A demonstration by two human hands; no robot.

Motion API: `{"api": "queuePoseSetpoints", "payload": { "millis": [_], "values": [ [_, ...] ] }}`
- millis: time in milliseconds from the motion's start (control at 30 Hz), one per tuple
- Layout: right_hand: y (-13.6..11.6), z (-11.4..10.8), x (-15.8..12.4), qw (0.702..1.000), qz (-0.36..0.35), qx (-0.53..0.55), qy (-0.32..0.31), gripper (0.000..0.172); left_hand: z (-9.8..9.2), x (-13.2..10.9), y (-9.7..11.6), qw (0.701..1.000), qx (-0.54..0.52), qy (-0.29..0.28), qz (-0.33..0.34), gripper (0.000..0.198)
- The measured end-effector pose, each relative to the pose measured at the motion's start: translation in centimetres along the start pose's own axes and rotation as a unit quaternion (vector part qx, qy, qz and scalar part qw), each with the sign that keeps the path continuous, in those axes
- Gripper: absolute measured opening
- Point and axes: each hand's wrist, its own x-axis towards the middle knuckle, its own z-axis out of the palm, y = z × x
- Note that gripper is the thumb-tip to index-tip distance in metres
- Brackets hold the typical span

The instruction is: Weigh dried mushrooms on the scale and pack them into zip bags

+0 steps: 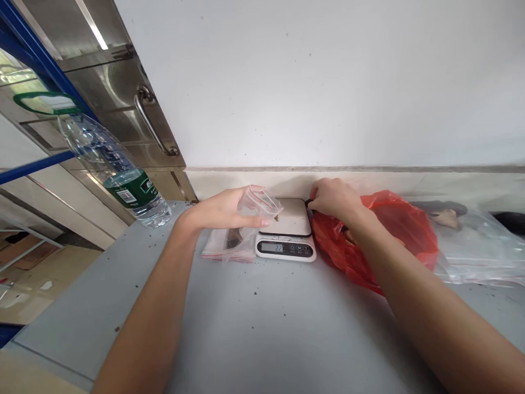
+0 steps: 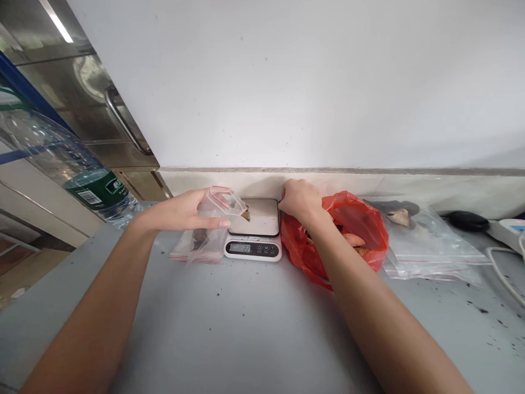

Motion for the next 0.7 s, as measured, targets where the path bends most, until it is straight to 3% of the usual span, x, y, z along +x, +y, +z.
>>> {"api": "queuePoseSetpoints", "payload": {
  "millis": [100, 200, 300, 433, 700],
  "values": [
    [-0.4, -1.1, -0.6, 0.999, 0.001, 0.028, 0.029, 0.034, -0.3, -0.1, -0.1, 1.0, -0.001, -0.014, 0.009, 0.076],
    [-1.5, -1.3, -1.1, 0.993, -0.074, 0.08, 0.04, 0.041, -0.6, -0.3, -0.3, 1.0, 0.001, -0.02, 0.017, 0.067],
    [-3.1, -0.2, -1.3, 0.986, -0.161, 0.029, 0.042, 0.04, -0.9, -0.6, -0.3, 1.0, 0.002, -0.015, 0.009, 0.063],
    [-4.5, 1.8, -1.5, 0.979, -0.198, -0.032, 0.027, 0.036, -0.9, -0.6, -0.4, 1.0, 0.004, -0.01, 0.025, 0.057],
    [-4.5, 2.8, -1.7, 0.972, -0.233, -0.026, -0.005, 0.027, -1.0, -0.7, -0.4, 0.999, 0.024, 0.01, -0.034, 0.075]
  ]
}}
